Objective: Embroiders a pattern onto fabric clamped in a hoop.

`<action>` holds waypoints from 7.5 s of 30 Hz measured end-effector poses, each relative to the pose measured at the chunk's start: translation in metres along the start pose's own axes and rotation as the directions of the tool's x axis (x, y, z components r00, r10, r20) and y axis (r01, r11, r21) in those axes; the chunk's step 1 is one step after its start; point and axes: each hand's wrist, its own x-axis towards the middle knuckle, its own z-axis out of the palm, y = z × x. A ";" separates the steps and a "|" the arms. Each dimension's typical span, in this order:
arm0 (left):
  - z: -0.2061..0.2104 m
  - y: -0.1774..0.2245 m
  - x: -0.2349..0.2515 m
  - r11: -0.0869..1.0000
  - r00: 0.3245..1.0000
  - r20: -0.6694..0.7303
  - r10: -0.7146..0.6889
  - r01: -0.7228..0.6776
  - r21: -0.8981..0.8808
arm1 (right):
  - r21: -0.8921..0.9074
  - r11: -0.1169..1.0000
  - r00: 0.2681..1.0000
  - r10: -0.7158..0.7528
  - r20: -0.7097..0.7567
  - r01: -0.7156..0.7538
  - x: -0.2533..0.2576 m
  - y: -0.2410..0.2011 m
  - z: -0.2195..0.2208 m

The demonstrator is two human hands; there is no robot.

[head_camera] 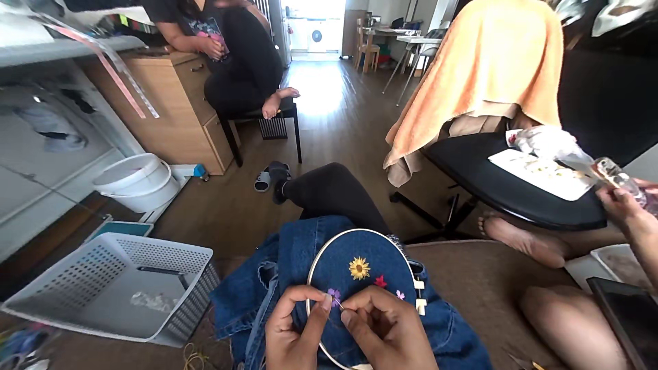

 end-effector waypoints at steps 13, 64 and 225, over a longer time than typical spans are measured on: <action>0.001 0.006 0.000 0.992 0.994 -0.043 -0.105 0.102 -0.068 | -0.051 0.997 0.998 -0.055 -0.013 0.054 0.003 0.003 0.003; 0.009 0.021 -0.004 0.997 0.998 0.008 0.070 -0.070 0.013 | -0.572 0.385 0.681 -0.529 0.505 0.724 0.074 -0.058 -0.045; 0.003 0.025 -0.007 0.992 0.993 0.022 0.113 -0.114 0.048 | -0.525 0.332 0.588 -0.669 0.455 0.783 0.078 -0.038 -0.050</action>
